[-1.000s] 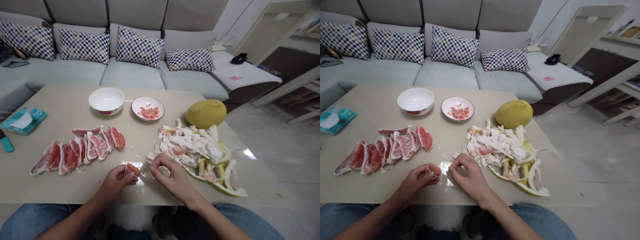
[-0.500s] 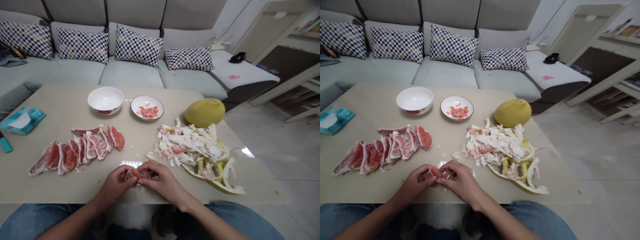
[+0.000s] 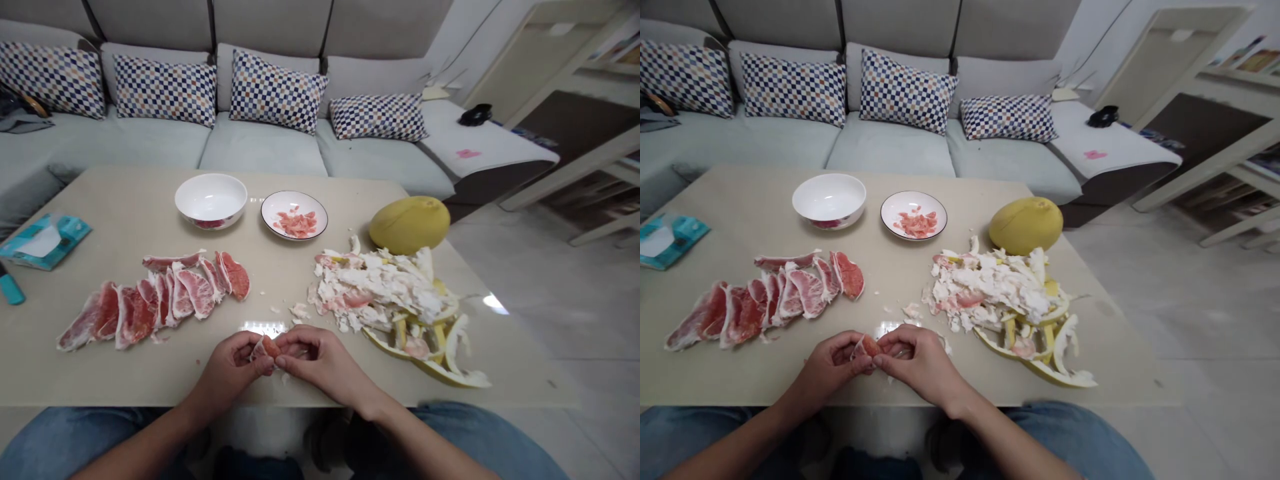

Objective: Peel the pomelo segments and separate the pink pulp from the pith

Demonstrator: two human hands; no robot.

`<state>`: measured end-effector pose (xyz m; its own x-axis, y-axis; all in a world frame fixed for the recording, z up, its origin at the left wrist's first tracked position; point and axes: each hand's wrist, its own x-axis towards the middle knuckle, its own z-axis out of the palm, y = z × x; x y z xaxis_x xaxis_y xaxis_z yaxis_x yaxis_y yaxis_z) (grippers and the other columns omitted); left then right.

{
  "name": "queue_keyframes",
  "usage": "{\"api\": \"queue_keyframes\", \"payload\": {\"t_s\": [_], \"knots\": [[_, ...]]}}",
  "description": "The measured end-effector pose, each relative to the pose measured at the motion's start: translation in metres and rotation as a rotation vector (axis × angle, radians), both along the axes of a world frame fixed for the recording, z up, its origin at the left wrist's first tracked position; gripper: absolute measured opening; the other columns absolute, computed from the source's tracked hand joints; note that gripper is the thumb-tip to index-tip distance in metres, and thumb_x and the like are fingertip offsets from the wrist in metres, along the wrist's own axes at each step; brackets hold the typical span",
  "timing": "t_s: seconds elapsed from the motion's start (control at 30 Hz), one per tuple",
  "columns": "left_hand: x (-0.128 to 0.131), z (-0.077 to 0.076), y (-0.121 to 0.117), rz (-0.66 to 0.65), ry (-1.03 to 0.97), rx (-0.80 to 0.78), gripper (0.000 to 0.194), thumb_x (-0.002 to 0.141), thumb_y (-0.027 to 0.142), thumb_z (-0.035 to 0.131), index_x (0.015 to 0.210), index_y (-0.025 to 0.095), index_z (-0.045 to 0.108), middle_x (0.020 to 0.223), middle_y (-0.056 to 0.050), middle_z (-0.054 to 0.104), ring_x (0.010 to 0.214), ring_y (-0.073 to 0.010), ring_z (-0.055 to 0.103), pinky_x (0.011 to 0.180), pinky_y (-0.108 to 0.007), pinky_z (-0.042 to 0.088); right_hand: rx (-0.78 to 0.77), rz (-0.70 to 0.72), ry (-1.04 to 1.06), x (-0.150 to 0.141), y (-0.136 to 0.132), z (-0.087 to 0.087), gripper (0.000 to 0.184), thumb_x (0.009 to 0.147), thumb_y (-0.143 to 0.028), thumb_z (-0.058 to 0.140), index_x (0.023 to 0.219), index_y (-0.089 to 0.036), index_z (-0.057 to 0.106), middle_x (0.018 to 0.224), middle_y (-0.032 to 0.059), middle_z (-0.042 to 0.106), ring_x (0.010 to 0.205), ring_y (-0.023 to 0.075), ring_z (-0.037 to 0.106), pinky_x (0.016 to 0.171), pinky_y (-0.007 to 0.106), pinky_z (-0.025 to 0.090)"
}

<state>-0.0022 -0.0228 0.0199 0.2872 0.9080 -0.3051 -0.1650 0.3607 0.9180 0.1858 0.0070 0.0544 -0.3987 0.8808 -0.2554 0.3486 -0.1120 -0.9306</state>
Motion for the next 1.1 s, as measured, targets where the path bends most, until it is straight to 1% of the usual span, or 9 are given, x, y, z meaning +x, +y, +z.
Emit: {"api": "queue_keyframes", "payload": {"t_s": [0.1,0.27,0.4,0.53,0.67,0.77,0.87,1.0,1.1], "knots": [[-0.0008,0.0032,0.0004,-0.010,0.016,0.012,0.019,0.075,0.031,0.073,0.086,0.017,0.069,0.079,-0.002,0.069,0.074,-0.0158,0.061,0.072,-0.027,0.050,-0.033,0.000,0.013,-0.0007,-0.0007,-0.0001,0.024,0.073,-0.035,0.073,0.087,-0.016,0.075,0.078,0.0049,0.071,0.068,0.0152,0.063,0.061,0.024,0.050],[0.0000,0.0019,-0.0017,-0.005,0.029,0.014,0.020,0.076,0.030,0.073,0.090,0.017,0.068,0.086,-0.004,0.070,0.081,-0.0176,0.062,0.074,-0.028,0.050,-0.105,-0.020,0.048,-0.0030,-0.0025,-0.0015,0.024,0.071,-0.033,0.072,0.087,-0.015,0.073,0.069,0.0029,0.068,0.060,0.0129,0.060,0.056,0.023,0.047],[0.0007,0.0007,-0.0033,0.016,0.031,0.001,0.023,0.075,0.028,0.074,0.093,0.017,0.066,0.087,-0.004,0.071,0.079,-0.0169,0.063,0.074,-0.028,0.051,-0.133,-0.024,0.057,-0.0037,-0.0028,-0.0018,0.027,0.071,-0.035,0.072,0.086,-0.013,0.072,0.066,0.0025,0.065,0.057,0.0117,0.057,0.055,0.023,0.045],[0.0003,0.0034,-0.0030,0.008,0.059,0.015,0.021,0.075,0.028,0.073,0.091,0.017,0.065,0.086,-0.004,0.071,0.080,-0.0166,0.064,0.073,-0.026,0.050,-0.133,-0.009,0.062,-0.0028,-0.0031,-0.0024,0.026,0.072,-0.035,0.072,0.087,-0.013,0.071,0.069,0.0028,0.065,0.061,0.0123,0.057,0.058,0.023,0.045],[0.0000,0.0071,-0.0036,0.019,0.104,0.042,0.021,0.075,0.026,0.074,0.091,0.018,0.064,0.089,-0.004,0.072,0.084,-0.0175,0.065,0.076,-0.027,0.049,-0.076,-0.020,0.050,-0.0035,-0.0032,-0.0039,0.032,0.072,-0.035,0.075,0.096,-0.016,0.067,0.080,0.0029,0.067,0.068,0.0134,0.058,0.060,0.023,0.045],[-0.0004,0.0072,-0.0045,0.038,0.131,0.038,0.021,0.073,0.024,0.075,0.089,0.018,0.062,0.086,-0.002,0.071,0.082,-0.0171,0.065,0.074,-0.027,0.049,-0.054,-0.020,0.066,-0.0050,-0.0031,-0.0053,0.028,0.074,-0.037,0.074,0.091,-0.017,0.068,0.086,0.0042,0.068,0.073,0.0146,0.060,0.065,0.024,0.046],[-0.0011,0.0061,-0.0044,0.026,0.122,0.025,0.019,0.073,0.022,0.075,0.087,0.017,0.062,0.081,-0.001,0.070,0.077,-0.0155,0.064,0.071,-0.025,0.049,-0.118,0.002,0.106,-0.0054,-0.0033,-0.0069,0.029,0.077,-0.042,0.071,0.088,-0.015,0.069,0.081,0.0051,0.068,0.067,0.0144,0.059,0.062,0.025,0.046],[-0.0023,0.0053,-0.0029,-0.005,0.055,0.020,0.018,0.073,0.021,0.075,0.085,0.017,0.062,0.079,-0.001,0.070,0.075,-0.0148,0.064,0.071,-0.026,0.048,-0.098,0.023,0.134,-0.0039,-0.0033,-0.0075,0.031,0.079,-0.044,0.069,0.087,-0.014,0.071,0.082,0.0057,0.067,0.067,0.0142,0.059,0.062,0.025,0.045],[-0.0027,0.0054,-0.0020,-0.015,0.025,0.013,0.019,0.073,0.021,0.076,0.085,0.016,0.062,0.079,-0.002,0.071,0.075,-0.0149,0.063,0.071,-0.027,0.048,-0.129,0.028,0.171,-0.0027,-0.0030,-0.0070,0.032,0.079,-0.045,0.069,0.087,-0.014,0.072,0.079,0.0052,0.066,0.066,0.0136,0.058,0.061,0.025,0.045]]}}
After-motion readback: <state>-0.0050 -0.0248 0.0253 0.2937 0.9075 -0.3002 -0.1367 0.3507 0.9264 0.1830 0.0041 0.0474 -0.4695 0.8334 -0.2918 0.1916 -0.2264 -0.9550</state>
